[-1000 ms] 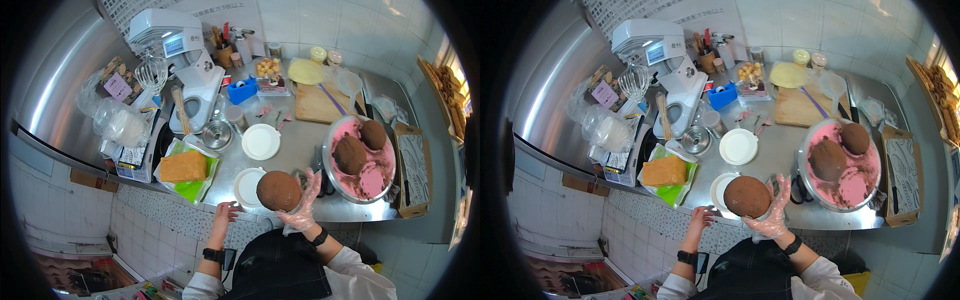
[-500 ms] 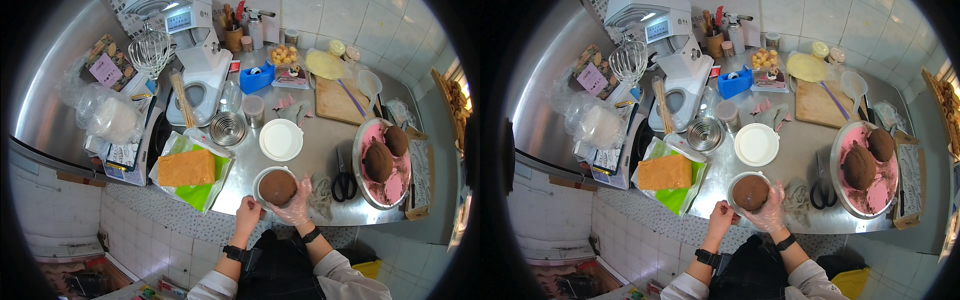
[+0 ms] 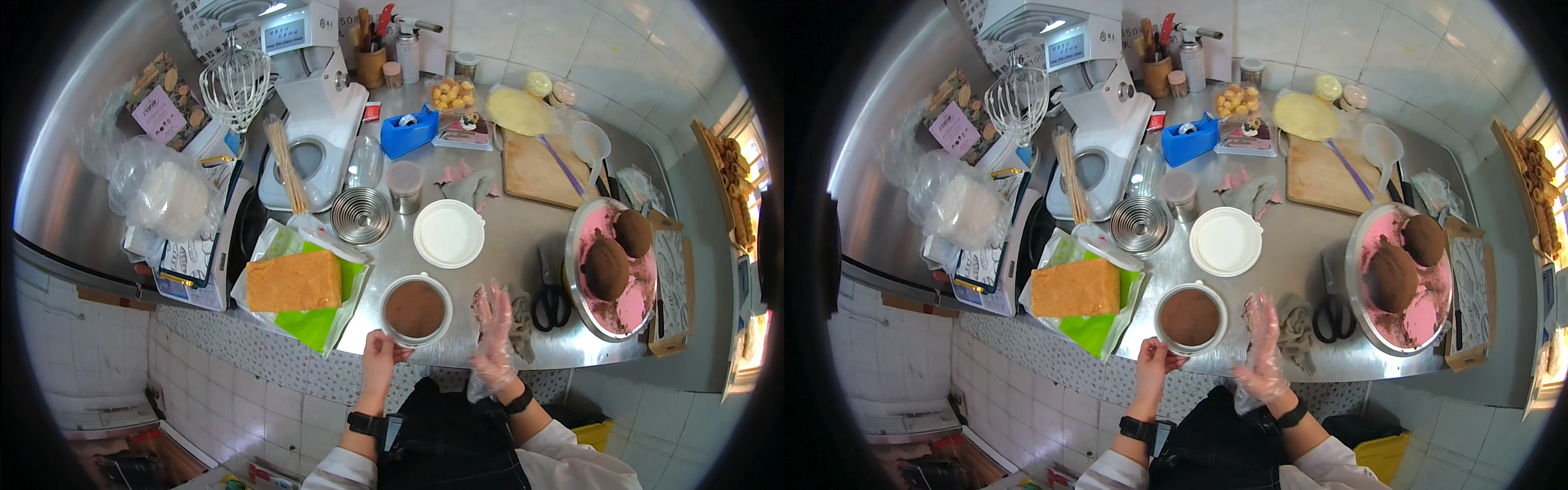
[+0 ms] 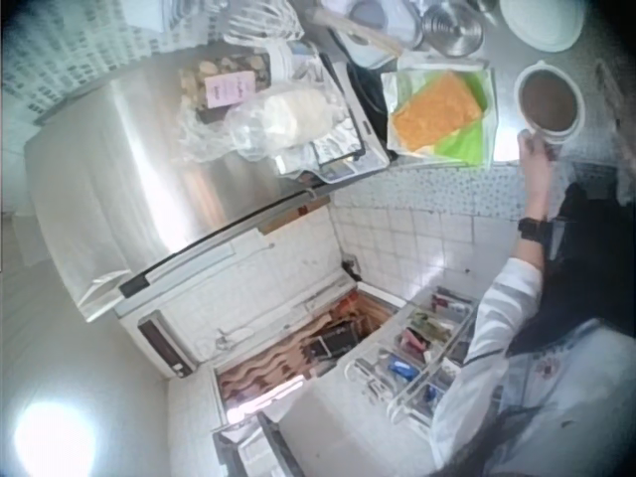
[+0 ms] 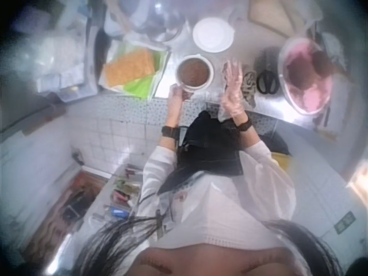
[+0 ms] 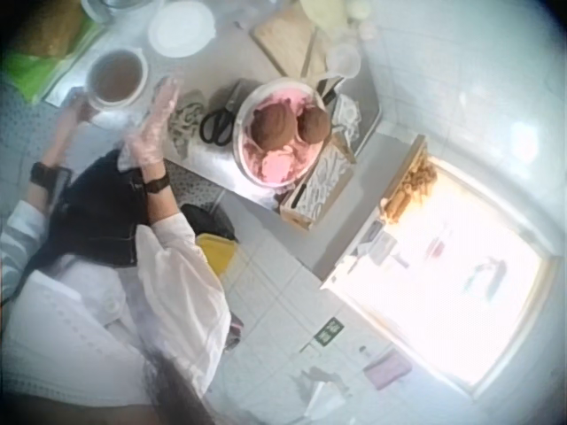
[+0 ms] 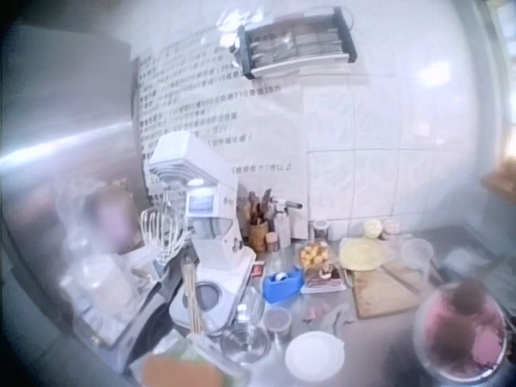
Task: The person retrieves a stack of white paper bowls from a display case, then portions pink dessert from a large metal bowl into the paper bowls. They wash the large bowl at a sink, dry it, and place it on the counter. The person also handles a blue carton and a plastic bag.
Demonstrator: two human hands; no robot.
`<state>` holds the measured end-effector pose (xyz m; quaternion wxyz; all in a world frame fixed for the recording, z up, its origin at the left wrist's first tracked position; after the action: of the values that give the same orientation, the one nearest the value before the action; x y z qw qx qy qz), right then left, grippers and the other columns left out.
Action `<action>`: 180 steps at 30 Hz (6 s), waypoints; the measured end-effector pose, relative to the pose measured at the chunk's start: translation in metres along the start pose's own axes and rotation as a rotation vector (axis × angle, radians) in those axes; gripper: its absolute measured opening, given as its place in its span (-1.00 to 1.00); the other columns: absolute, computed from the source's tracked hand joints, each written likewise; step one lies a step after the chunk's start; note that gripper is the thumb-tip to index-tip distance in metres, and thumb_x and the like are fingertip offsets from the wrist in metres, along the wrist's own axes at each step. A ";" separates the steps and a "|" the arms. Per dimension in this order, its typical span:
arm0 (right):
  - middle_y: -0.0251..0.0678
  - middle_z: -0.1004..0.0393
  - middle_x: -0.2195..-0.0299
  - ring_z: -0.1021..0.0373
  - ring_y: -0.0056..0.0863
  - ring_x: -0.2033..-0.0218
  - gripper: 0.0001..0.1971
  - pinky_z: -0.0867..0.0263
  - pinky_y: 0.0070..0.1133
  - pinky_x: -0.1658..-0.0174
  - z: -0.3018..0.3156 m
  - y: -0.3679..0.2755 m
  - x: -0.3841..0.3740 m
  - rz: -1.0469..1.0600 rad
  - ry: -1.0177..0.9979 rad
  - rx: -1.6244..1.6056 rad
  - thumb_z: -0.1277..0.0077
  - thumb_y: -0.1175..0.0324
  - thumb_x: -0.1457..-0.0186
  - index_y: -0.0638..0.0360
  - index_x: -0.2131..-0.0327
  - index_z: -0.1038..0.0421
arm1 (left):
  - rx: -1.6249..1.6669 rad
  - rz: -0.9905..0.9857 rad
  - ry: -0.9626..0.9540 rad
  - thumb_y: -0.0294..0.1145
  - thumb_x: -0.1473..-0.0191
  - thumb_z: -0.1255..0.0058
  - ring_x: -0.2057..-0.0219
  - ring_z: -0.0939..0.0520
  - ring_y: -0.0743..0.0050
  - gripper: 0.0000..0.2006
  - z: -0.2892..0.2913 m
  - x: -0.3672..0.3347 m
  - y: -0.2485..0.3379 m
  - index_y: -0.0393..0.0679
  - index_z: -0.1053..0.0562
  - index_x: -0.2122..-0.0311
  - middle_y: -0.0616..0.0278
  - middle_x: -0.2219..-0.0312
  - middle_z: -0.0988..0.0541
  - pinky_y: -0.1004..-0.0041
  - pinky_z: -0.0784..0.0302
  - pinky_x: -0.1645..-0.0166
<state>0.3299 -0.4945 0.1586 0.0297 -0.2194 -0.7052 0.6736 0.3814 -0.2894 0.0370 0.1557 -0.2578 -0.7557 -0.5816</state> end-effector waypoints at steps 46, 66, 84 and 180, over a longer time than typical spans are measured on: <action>-0.21 -0.43 0.16 -0.35 -0.48 0.13 -0.60 -0.22 -0.53 0.01 0.260 -0.146 0.104 0.076 0.575 0.350 0.05 0.51 -0.06 0.31 -0.02 -0.26 | -2.243 -1.105 0.265 -0.36 -0.01 0.08 0.34 -0.58 0.35 -0.91 -0.244 -0.091 0.069 -0.01 -0.43 0.34 0.35 0.45 -0.54 0.19 -0.42 0.27; 0.00 0.09 -0.24 0.13 0.00 -0.26 0.23 0.06 -0.14 -0.20 0.222 -0.113 -0.016 -0.172 0.474 1.152 -0.42 0.20 0.51 0.13 -0.26 0.18 | -1.572 -0.829 -0.039 -0.50 0.00 0.03 0.42 -0.49 0.09 -0.79 -0.172 0.109 0.047 -0.06 -0.47 0.20 0.14 0.40 -0.37 0.27 -0.42 0.40; -0.07 0.36 -0.29 0.25 -0.16 -0.30 0.33 0.19 -0.31 -0.30 0.246 -0.121 -0.019 0.070 0.545 0.577 -0.37 0.30 0.46 0.24 -0.26 0.48 | -1.517 -1.182 -0.362 -0.52 0.10 0.00 0.46 -0.50 0.24 -0.74 -0.166 0.090 0.043 -0.09 -0.47 0.21 0.23 0.48 -0.40 0.34 -0.43 0.42; -0.03 0.00 -0.12 0.00 -0.12 -0.19 0.17 -0.08 -0.30 -0.19 0.343 -0.152 0.093 0.195 0.658 1.004 -0.45 0.14 0.45 0.26 -0.20 0.13 | -1.844 -1.490 0.294 -0.44 -0.01 0.08 0.27 -0.43 0.19 -0.91 -0.252 0.016 0.151 -0.11 -0.34 0.33 0.18 0.36 -0.41 0.25 -0.31 0.20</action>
<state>0.0897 -0.7828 0.2502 0.2841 -0.4388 -0.2318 0.8204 0.4381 -0.4986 0.2356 -0.3786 0.2983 0.0079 -0.8761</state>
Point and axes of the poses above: each hand's wrist, its own x-axis away from the middle knuckle, its own z-axis out of the back of the hand, y = z × x, the point moved 5 cm from there along -x, towards the middle knuckle
